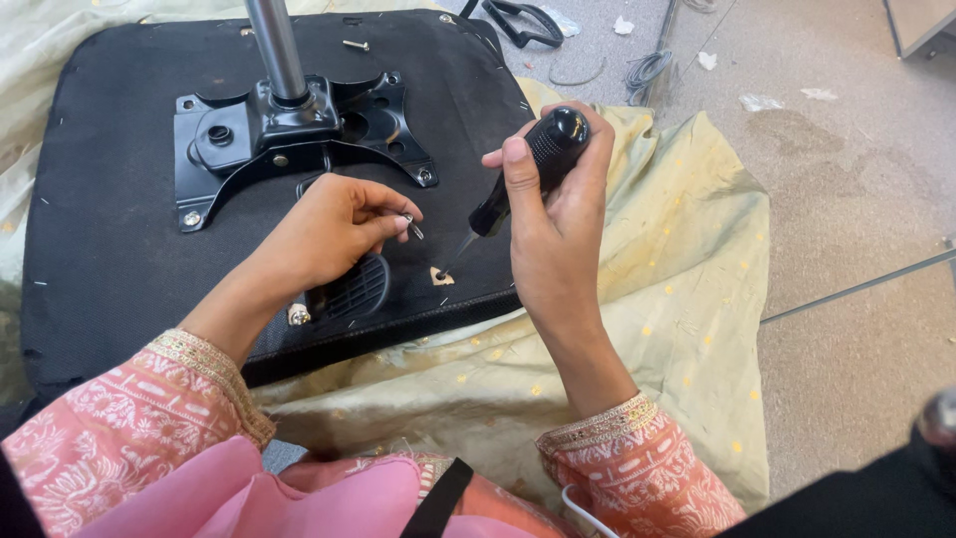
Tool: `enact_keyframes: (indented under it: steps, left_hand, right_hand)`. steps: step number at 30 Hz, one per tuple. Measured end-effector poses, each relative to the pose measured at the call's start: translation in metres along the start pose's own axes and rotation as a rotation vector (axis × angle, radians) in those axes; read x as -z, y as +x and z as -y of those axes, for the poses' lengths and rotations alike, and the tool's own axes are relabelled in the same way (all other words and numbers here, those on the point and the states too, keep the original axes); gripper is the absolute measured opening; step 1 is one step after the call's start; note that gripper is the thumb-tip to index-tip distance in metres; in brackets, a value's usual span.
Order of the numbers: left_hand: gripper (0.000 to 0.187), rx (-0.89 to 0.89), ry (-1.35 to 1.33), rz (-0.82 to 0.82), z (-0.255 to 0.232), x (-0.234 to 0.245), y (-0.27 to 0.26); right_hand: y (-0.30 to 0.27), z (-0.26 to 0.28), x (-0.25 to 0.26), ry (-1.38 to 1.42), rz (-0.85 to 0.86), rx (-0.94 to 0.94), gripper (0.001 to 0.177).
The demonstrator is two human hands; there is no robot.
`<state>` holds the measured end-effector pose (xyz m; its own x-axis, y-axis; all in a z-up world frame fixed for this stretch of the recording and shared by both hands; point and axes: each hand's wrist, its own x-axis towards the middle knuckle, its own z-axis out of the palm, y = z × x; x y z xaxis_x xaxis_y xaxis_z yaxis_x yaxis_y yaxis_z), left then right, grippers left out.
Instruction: The person assembles an office chair seat, aligning the metal mounting plate on the underside of the seat cushion and driving screws into it with a screwdriver, picking up screws one at a time and tightening them by hand.
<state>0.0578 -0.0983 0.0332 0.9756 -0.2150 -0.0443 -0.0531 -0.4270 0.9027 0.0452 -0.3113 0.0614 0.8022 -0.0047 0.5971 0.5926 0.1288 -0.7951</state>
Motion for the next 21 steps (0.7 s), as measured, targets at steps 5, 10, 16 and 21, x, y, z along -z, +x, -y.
enact_keyframes:
  steps: [5, 10, 16, 21]
  left_hand:
    - [0.020, 0.026, -0.018, 0.112, 0.006, 0.003, 0.008]
    - [0.021, 0.085, -0.035, 0.279, 0.006, 0.005, 0.023]
    - [0.021, 0.191, -0.043, 0.369, 0.007, -0.003, 0.037]
    - [0.022, 0.236, -0.047, 0.406, 0.009, -0.010, 0.043]
  right_hand:
    - [-0.005, 0.007, -0.005, -0.098, 0.056, 0.047, 0.030]
    - [0.000, 0.014, 0.003, -0.162, 0.002, 0.085, 0.030]
    - [0.008, 0.014, 0.027, -0.120, -0.059, 0.124, 0.027]
    - [0.000, 0.010, 0.027, -0.100, -0.097, 0.080, 0.029]
